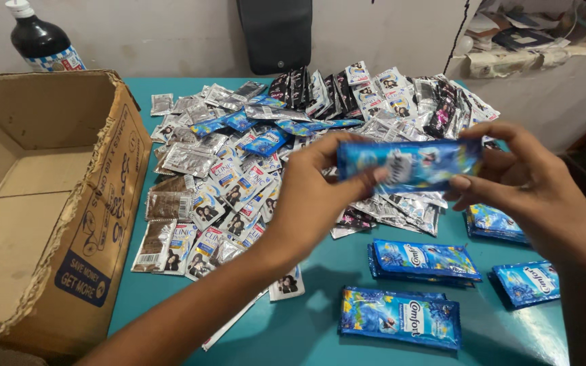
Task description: The person sorts a large pile of small foil packets on a teal table, separating them into stacks by brand. They then place the sorted packets into a cardboard box one by one.
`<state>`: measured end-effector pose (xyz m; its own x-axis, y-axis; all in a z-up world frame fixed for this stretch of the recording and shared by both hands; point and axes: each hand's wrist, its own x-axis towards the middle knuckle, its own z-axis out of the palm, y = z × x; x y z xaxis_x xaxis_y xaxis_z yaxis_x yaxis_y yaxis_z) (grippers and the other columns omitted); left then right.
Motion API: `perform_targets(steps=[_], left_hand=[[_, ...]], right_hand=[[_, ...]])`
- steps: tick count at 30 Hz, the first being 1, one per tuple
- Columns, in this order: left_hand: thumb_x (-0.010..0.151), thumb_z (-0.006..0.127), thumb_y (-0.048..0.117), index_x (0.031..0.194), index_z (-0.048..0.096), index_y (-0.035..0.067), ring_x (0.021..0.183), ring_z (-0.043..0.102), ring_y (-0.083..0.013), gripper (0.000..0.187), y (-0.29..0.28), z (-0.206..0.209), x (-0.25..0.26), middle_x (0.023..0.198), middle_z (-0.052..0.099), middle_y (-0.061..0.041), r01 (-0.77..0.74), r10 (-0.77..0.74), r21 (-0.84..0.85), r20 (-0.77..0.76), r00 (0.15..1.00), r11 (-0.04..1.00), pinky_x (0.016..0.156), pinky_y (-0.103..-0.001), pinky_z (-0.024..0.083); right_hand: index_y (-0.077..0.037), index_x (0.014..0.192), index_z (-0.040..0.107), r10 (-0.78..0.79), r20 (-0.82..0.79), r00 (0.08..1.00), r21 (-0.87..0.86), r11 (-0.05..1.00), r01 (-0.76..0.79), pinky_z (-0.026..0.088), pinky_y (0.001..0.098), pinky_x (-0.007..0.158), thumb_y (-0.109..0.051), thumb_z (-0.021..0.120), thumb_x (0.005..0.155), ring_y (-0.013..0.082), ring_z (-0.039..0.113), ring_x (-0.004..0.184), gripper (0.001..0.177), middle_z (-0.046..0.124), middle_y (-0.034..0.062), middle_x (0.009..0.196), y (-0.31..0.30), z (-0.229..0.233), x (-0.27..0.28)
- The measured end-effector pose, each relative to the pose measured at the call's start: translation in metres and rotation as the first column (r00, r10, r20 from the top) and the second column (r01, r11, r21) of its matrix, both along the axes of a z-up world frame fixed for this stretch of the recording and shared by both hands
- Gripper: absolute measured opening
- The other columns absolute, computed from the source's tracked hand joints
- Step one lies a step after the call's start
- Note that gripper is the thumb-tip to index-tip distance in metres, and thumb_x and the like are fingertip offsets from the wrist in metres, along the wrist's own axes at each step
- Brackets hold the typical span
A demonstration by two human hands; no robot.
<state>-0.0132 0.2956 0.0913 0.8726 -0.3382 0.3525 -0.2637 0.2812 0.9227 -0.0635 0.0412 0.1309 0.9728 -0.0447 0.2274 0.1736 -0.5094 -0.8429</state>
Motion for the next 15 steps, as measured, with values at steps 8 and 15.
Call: perform_targets(steps=[8, 15], left_hand=[[0.092, 0.074, 0.003, 0.124, 0.067, -0.003, 0.092, 0.075, -0.0135, 0.033, -0.002, 0.011, 0.017, 0.107, 0.075, -0.009, -0.05, 0.035, 0.044, 0.293, 0.955, 0.998, 0.079, -0.028, 0.065], [0.091, 0.077, 0.013, 0.125, 0.066, 0.001, 0.09, 0.079, -0.0183, 0.038, -0.028, 0.01, 0.006, 0.104, 0.077, -0.012, -0.069, -0.016, 0.174, 0.443, 0.896, 0.982, 0.076, -0.03, 0.065]], right_hand=[[-0.003, 0.135, 0.05, 0.253, 0.235, 0.938, -0.097, 0.967, -0.237, 0.061, 0.042, 0.096, -0.003, 0.071, 0.089, 0.0262, 0.069, 0.115, 0.05, 0.067, 0.0193, 0.124, 0.012, -0.02, 0.0], [-0.007, 0.157, 0.022, 0.146, 0.321, 0.936, -0.019, 0.989, -0.147, 0.062, 0.04, 0.094, 0.004, 0.072, 0.085, 0.023, 0.07, 0.111, 0.088, 0.067, 0.0174, 0.118, 0.039, -0.028, -0.009]])
